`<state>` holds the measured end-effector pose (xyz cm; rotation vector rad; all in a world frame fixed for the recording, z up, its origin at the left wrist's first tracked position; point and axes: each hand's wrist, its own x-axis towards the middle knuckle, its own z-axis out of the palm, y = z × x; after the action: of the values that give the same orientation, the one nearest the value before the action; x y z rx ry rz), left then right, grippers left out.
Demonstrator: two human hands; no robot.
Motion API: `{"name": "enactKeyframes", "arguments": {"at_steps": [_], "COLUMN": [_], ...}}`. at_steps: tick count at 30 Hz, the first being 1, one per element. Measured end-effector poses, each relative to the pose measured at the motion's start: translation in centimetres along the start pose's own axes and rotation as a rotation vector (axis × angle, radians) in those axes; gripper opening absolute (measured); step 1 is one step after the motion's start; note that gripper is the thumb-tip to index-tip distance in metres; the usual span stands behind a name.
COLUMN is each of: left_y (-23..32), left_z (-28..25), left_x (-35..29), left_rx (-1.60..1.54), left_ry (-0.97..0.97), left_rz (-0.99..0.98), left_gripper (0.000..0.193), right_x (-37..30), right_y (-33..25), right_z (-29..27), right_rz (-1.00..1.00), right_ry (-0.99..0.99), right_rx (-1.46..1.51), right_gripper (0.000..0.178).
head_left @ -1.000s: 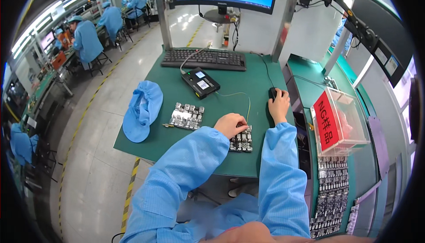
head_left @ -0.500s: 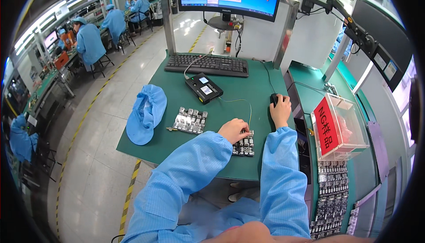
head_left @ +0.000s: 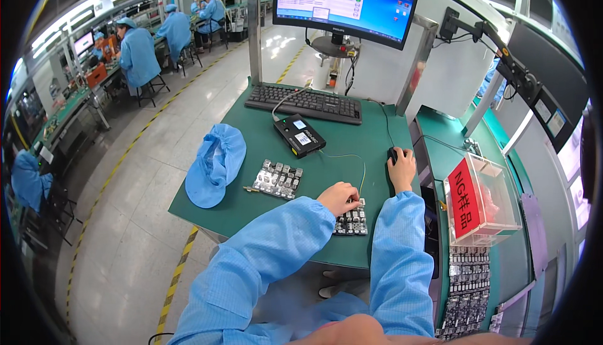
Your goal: Testing and inspecting electronic circuit boards using a test probe and monitoring software on a computer.
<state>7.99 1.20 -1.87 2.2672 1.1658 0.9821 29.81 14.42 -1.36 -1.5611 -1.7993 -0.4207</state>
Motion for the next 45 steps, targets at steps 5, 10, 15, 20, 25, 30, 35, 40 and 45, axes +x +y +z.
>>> {"name": "enactKeyframes", "arguments": {"at_steps": [5, 10, 15, 20, 25, 30, 35, 40, 45], "left_y": [0.01, 0.4, 0.63, 0.63, 0.48, 0.51, 0.62, 0.61, 0.43], "left_z": [-0.17, -0.24, -0.46, -0.43, -0.31, -0.23, -0.29, -0.31, -0.21], "left_x": [-0.2, -0.44, -0.36, -0.33, -0.32, -0.37, -0.34, -0.34, -0.31], "left_rx": [-0.015, -0.054, -0.056, -0.052, -0.043, -0.047, -0.047, -0.052, -0.035], "left_ry": [0.005, -0.053, -0.071, -0.06, -0.076, -0.067, -0.064, -0.073, -0.063], "left_rz": [0.018, 0.035, 0.019, 0.033, 0.021, 0.024, 0.02, 0.016, 0.04], "left_gripper": [0.017, 0.016, 0.016, 0.016, 0.016, 0.015, 0.016, 0.016, 0.018], "right_x": [-0.03, -0.06, -0.12, -0.25, -0.14, -0.1, -0.15, -0.1, -0.21], "right_y": [0.09, 0.14, -0.01, 0.01, -0.01, -0.14, -0.35, -0.28, -0.75], "right_z": [0.06, 0.07, -0.15, -0.23, -0.18, -0.38, -0.45, -0.59, -0.77], "right_rz": [-0.004, -0.011, -0.006, -0.03, -0.031, -0.003, 0.005, 0.007, -0.005], "right_ry": [0.011, 0.015, 0.013, 0.03, 0.029, 0.001, -0.007, -0.012, -0.004], "right_rx": [0.018, 0.04, 0.051, 0.063, 0.065, 0.083, 0.073, 0.062, 0.028], "right_gripper": [0.033, 0.03, 0.032, 0.031, 0.03, 0.031, 0.031, 0.03, 0.037]}}
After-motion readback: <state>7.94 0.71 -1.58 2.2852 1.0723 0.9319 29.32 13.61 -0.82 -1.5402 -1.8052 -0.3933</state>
